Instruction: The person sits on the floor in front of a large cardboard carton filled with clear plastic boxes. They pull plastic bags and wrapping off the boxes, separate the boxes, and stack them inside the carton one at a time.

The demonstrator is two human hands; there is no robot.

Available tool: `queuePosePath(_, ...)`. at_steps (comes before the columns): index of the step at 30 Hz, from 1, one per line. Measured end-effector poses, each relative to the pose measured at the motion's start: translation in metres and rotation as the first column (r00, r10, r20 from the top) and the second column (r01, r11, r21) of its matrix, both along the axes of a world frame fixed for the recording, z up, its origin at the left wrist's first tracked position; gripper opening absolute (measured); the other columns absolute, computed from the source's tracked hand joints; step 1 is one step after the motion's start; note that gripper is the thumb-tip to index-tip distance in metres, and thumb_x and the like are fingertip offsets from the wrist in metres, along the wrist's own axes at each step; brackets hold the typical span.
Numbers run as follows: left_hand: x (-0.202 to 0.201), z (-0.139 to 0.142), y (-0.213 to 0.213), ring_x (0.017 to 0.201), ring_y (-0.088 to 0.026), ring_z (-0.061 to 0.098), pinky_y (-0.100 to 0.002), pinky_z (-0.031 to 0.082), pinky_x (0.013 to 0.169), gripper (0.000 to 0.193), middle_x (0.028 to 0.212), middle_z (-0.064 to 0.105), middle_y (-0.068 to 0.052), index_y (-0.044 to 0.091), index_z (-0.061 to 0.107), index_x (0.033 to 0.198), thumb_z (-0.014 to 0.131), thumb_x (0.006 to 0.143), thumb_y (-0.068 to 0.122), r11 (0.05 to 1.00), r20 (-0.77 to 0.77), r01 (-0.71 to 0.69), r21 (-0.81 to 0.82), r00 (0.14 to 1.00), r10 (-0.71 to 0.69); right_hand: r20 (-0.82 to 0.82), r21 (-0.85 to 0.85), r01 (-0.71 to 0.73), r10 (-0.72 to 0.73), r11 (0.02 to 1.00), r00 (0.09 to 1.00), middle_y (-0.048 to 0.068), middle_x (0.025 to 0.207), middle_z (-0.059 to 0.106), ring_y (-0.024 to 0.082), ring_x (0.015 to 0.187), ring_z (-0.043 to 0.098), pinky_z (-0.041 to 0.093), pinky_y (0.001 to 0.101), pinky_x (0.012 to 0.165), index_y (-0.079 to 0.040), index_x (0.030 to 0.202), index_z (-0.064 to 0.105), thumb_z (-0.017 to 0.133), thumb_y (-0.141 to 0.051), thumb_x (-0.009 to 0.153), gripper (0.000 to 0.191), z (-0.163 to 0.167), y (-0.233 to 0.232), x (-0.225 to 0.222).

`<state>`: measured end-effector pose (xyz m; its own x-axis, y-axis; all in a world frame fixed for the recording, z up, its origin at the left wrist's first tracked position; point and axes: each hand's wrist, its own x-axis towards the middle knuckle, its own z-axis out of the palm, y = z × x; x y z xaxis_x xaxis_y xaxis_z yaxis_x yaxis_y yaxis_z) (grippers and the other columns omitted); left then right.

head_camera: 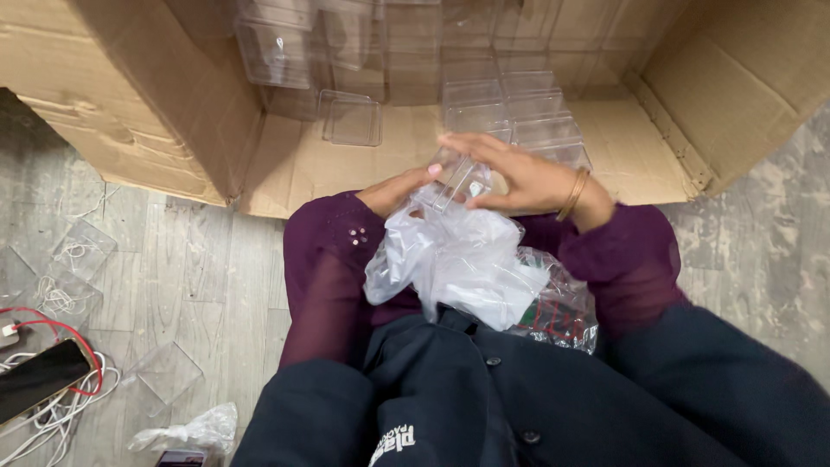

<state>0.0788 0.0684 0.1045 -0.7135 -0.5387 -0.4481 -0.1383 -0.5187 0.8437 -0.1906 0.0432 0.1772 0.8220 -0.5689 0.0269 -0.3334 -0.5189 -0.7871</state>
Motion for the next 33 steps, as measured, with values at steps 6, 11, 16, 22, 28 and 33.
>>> queuePosePath(6, 0.003, -0.031, -0.002, 0.127, -0.012, 0.052, -0.029, 0.044, 0.1, 0.081, 0.147, 0.052, -0.006, 0.01, 0.026, 0.163, 0.054, 0.102, 0.054, 0.858, -0.028, -0.39, -0.334, 0.914, 0.405, -0.369, -0.132, 0.165, -0.203, 0.977, 0.907, 0.017, 0.129, 0.056, 0.036, 0.118, 0.058, 0.05, 0.0462, 0.101, -0.019, 0.149, 0.052, 0.08, -0.046, 0.081, 0.078, -0.014, -0.026, -0.012)
queuePosePath(11, -0.008, -0.047, 0.01, 0.096, -0.007, 0.052, -0.022, 0.044, 0.082, 0.057, 0.127, 0.065, -0.005, 0.004, 0.045, 0.151, 0.061, 0.104, 0.032, 0.742, -0.246, -0.604, -0.29, 0.796, 0.552, -0.51, -0.43, 0.297, -0.501, 0.853, 0.699, 0.019, 0.137, 0.053, 0.038, 0.126, 0.049, 0.042, 0.056, 0.099, -0.011, 0.138, 0.058, 0.086, -0.041, 0.074, 0.075, -0.048, -0.026, -0.008)
queuePosePath(16, -0.049, -0.029, 0.015, 0.072, -0.006, 0.042, -0.023, 0.034, 0.063, 0.041, 0.099, 0.069, 0.002, 0.0, 0.07, 0.129, 0.051, 0.109, 0.03, 0.729, -0.165, -0.636, -0.252, 0.771, 0.615, -0.467, -0.586, 0.315, -0.629, 0.747, 0.622, 0.021, 0.136, 0.055, 0.041, 0.13, 0.049, 0.039, 0.0646, 0.101, -0.012, 0.126, 0.065, 0.089, -0.037, 0.064, 0.071, -0.059, -0.021, -0.011)
queuePosePath(22, -0.087, -0.005, 0.014, 0.089, -0.005, 0.061, -0.023, 0.05, 0.081, 0.044, 0.097, 0.07, 0.001, 0.002, 0.074, 0.119, 0.047, 0.113, 0.036, 0.667, -0.238, -0.659, -0.346, 0.75, 0.617, 0.08, 0.429, 0.57, -0.658, 0.701, 0.749, 0.001, 0.112, 0.074, 0.011, 0.099, 0.066, 0.055, 0.0273, 0.088, -0.007, 0.13, 0.07, 0.071, -0.026, 0.101, 0.035, -0.047, 0.012, -0.041)
queuePosePath(28, -0.109, 0.012, 0.026, 0.094, -0.006, 0.062, -0.024, 0.051, 0.085, 0.028, 0.105, 0.072, 0.0, 0.003, 0.073, 0.12, 0.067, 0.103, 0.025, 0.678, -0.263, -0.659, -0.327, 0.752, 0.604, 0.242, 0.653, 0.461, -0.742, 0.601, 0.626, 0.003, 0.097, 0.072, 0.006, 0.085, 0.066, 0.054, 0.0213, 0.075, 0.002, 0.109, 0.069, 0.078, -0.006, 0.095, 0.019, -0.055, 0.055, -0.046)
queuePosePath(33, -0.116, 0.018, 0.037, 0.104, -0.01, 0.062, -0.026, 0.051, 0.092, 0.018, 0.114, 0.068, -0.001, 0.002, 0.074, 0.114, 0.076, 0.098, 0.011, 0.641, -0.392, -0.656, -0.398, 0.754, 0.527, 0.26, 0.552, 0.592, -0.795, 0.588, 0.547, 0.003, 0.093, 0.074, 0.006, 0.082, 0.068, 0.056, 0.0202, 0.076, 0.001, 0.102, 0.073, 0.079, -0.004, 0.091, 0.014, -0.052, 0.072, -0.06)
